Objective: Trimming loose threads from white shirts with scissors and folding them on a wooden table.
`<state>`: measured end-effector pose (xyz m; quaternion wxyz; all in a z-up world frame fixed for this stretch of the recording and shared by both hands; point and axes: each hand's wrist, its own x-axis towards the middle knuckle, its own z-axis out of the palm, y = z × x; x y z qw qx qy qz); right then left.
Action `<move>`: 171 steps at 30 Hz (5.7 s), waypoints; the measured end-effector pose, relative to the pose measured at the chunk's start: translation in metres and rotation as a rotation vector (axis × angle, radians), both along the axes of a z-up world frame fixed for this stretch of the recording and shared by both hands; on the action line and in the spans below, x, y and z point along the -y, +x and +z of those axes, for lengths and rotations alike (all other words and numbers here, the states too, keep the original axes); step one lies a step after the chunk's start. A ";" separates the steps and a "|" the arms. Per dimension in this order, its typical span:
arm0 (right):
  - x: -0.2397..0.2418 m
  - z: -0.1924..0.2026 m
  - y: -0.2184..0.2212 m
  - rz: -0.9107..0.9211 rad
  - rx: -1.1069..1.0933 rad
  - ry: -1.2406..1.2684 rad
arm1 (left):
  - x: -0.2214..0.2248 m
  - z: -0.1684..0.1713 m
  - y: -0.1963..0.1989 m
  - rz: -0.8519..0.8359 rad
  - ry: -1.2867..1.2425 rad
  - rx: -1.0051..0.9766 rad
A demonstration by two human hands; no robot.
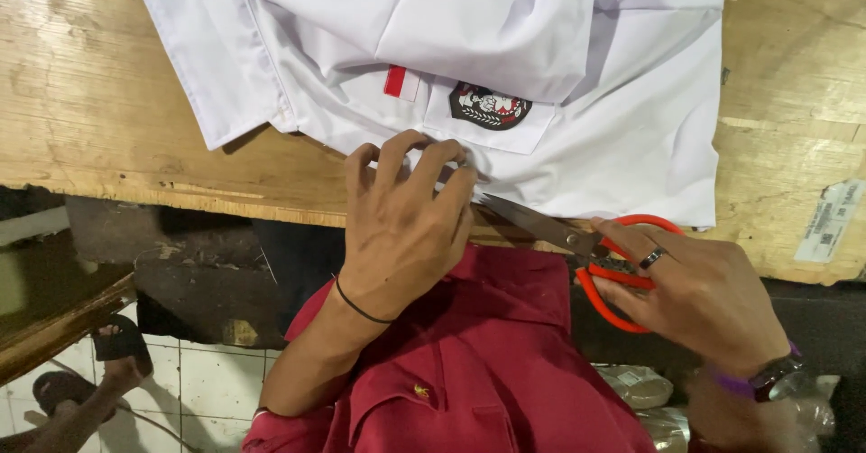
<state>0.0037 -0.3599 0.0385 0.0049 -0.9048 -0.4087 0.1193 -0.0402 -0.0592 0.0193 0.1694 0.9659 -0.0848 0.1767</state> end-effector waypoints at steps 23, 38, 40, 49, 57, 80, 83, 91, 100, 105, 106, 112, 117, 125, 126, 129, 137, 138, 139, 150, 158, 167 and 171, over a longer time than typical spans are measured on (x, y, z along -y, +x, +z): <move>-0.005 -0.017 0.003 0.021 0.065 0.001 | -0.002 -0.005 -0.002 -0.040 -0.232 -0.200; -0.002 -0.017 0.006 0.046 0.061 0.040 | -0.002 -0.003 0.001 -0.051 -0.266 -0.231; -0.008 -0.015 0.007 0.053 0.062 0.070 | -0.001 -0.003 0.000 -0.050 -0.265 -0.240; -0.020 -0.017 0.012 0.050 0.011 -0.085 | 0.000 -0.003 -0.001 -0.035 -0.281 -0.254; -0.022 -0.011 0.010 0.058 0.049 0.088 | -0.005 0.006 -0.003 -0.028 -0.434 -0.321; 0.013 -0.021 0.013 -0.087 0.137 0.297 | -0.008 -0.101 -0.123 -0.227 -0.276 -0.362; 0.000 -0.018 0.027 -0.048 0.146 0.235 | -0.055 -0.121 -0.131 -0.004 -0.031 -0.595; -0.043 -0.005 0.055 0.191 0.282 0.241 | -0.128 -0.060 -0.132 0.507 0.268 -0.776; -0.121 -0.011 0.081 0.116 -0.096 0.405 | -0.130 0.008 -0.068 0.554 -0.037 -0.146; -0.132 -0.034 0.095 0.255 0.008 0.532 | -0.121 -0.009 -0.038 0.612 -0.179 -0.202; -0.133 -0.038 0.098 0.256 0.000 0.527 | -0.116 -0.009 -0.037 0.615 -0.184 -0.210; -0.134 -0.049 0.106 0.278 -0.046 0.626 | -0.091 -0.014 -0.025 0.362 -0.701 0.056; -0.129 -0.054 0.107 0.129 -0.110 0.581 | -0.081 -0.026 -0.017 0.543 -0.041 0.098; -0.120 -0.054 0.120 0.022 -0.094 0.610 | -0.100 -0.030 -0.009 0.482 0.141 0.176; -0.116 -0.054 0.120 -0.026 -0.124 0.594 | -0.101 -0.027 -0.012 0.463 0.124 0.123; -0.117 -0.047 0.119 -0.069 -0.133 0.567 | -0.102 -0.025 -0.015 0.414 0.112 0.027; -0.113 -0.053 0.120 -0.091 -0.160 0.574 | -0.052 0.009 -0.019 0.603 -0.582 -0.154; -0.114 -0.053 0.119 -0.092 -0.157 0.570 | -0.048 0.015 -0.018 0.583 -0.848 -0.171; -0.115 -0.052 0.118 -0.086 -0.158 0.568 | -0.048 0.009 -0.017 0.588 -0.850 -0.168; -0.114 -0.048 0.116 -0.098 -0.175 0.571 | -0.054 -0.021 -0.011 0.226 -1.566 -0.046; -0.108 -0.055 0.120 -0.094 -0.181 0.566 | -0.054 0.012 -0.018 0.433 -1.371 -0.179; -0.113 -0.046 0.116 -0.082 -0.204 0.606 | -0.054 0.003 -0.022 0.519 -1.302 -0.197; -0.113 -0.043 0.116 -0.091 -0.217 0.577 | -0.061 -0.016 -0.021 0.351 -1.439 0.003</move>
